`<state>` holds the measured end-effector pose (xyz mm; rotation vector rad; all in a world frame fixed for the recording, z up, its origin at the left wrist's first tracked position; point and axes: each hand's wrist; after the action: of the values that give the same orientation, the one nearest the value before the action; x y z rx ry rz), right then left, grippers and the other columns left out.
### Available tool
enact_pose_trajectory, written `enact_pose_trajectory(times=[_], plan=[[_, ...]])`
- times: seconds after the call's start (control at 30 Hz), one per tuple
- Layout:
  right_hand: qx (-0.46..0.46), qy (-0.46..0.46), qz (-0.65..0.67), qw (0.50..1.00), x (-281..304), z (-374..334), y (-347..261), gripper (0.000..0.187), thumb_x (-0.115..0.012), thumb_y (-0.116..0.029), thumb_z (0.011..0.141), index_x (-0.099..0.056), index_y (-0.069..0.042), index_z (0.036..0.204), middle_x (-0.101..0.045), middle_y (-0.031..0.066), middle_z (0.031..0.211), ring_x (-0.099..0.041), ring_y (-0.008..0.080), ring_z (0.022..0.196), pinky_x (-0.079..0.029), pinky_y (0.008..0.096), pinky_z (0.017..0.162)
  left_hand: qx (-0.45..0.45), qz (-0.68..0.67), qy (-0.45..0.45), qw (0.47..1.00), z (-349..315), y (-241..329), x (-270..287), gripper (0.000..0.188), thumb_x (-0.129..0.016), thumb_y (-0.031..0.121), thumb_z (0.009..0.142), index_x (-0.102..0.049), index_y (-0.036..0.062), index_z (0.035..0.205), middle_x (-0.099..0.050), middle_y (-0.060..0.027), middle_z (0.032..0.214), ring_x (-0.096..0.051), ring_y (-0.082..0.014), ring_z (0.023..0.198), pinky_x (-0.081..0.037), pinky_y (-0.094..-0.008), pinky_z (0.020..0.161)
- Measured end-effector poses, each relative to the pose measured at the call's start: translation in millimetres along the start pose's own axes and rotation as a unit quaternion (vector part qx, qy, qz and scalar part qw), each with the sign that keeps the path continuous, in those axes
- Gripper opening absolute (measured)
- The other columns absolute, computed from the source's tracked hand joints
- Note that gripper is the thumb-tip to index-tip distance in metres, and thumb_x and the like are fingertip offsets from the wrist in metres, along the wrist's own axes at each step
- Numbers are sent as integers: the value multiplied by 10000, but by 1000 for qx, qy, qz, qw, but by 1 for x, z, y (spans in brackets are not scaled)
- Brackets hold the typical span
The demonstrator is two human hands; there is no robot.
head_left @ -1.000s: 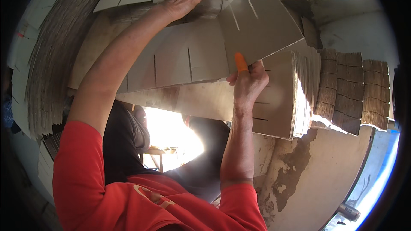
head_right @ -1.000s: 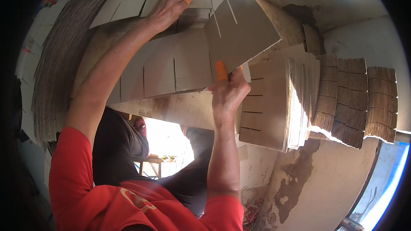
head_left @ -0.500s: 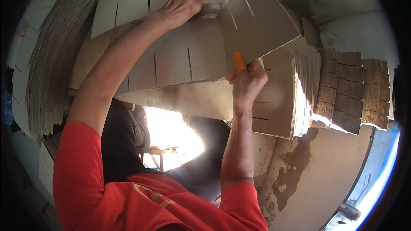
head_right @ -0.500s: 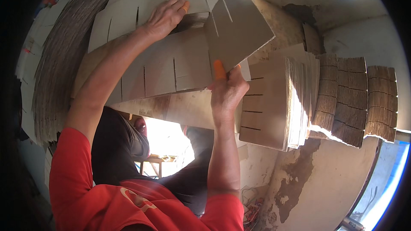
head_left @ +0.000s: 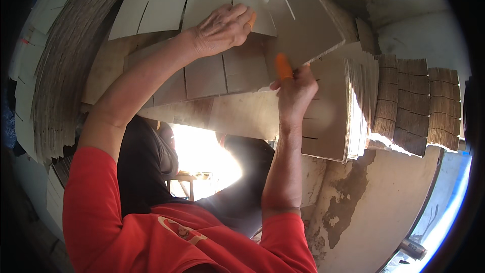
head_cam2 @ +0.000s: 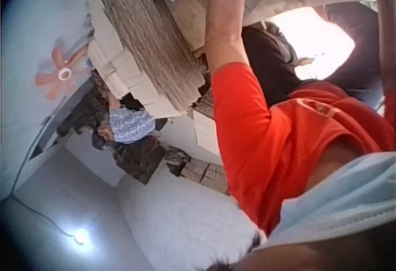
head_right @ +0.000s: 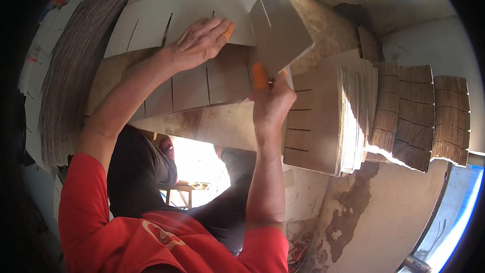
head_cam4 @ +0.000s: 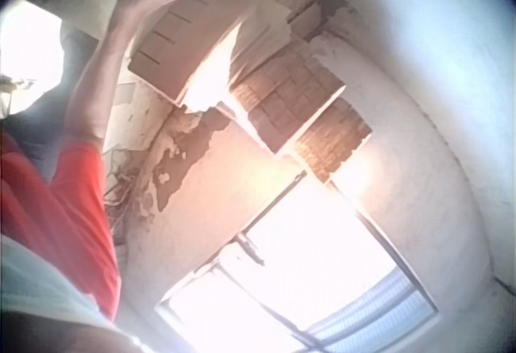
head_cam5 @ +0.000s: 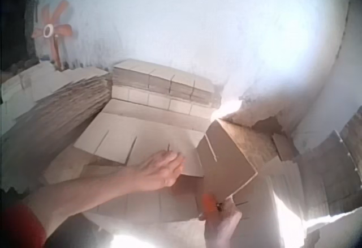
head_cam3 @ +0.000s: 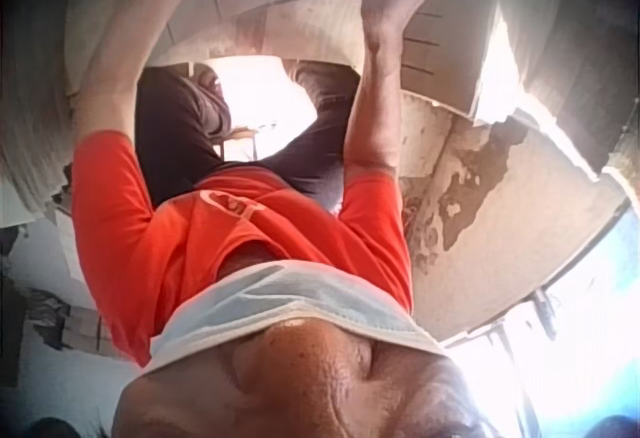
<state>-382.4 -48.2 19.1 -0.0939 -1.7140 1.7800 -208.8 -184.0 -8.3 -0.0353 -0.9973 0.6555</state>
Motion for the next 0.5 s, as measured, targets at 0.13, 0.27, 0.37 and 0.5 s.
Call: enact_pose_trajectory(times=[0.13, 0.27, 0.37, 0.5], plan=[[90, 54, 30, 994, 6, -1, 0, 126, -547, 78, 838, -630, 22, 914, -575, 27, 559, -512, 56, 438, -340, 206, 370, -7, -35, -27, 999, 0, 16, 16, 266, -618, 61, 707, -631, -72, 937, -567, -86, 1007, -510, -189, 823, -494, -299, 623], [62, 72, 36, 995, 6, 0, 4, 127, -538, 132, 747, -563, 18, 796, -581, 39, 584, -522, 61, 512, -409, 208, 462, -37, -19, 31, 999, -7, 71, 44, 179, -663, 101, 683, -652, -28, 806, -546, -52, 841, -495, -173, 807, -481, -276, 583], [37, 75, 31, 996, 6, -1, 2, 135, -540, 149, 701, -522, 18, 729, -569, 42, 587, -513, 63, 536, -437, 209, 497, 49, -140, 40, 988, -10, 78, 48, 251, -714, 180, 699, -668, -20, 844, -549, -52, 740, -510, -198, 786, -480, -298, 588], [33, 85, 22, 996, 12, -1, 3, 133, -522, 146, 698, -517, 15, 720, -559, 40, 578, -500, 61, 522, -422, 208, 479, 225, -414, 26, 882, 7, 54, 69, 463, -777, 248, 710, -633, -54, 1031, -641, -136, 969, -546, -234, 878, -494, -351, 713]])
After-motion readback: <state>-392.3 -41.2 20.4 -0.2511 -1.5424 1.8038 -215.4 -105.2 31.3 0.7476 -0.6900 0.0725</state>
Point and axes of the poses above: each hand's wrist, its own z-axis towards the middle knuckle, its own x-axis out of the back of the hand, y = z × x
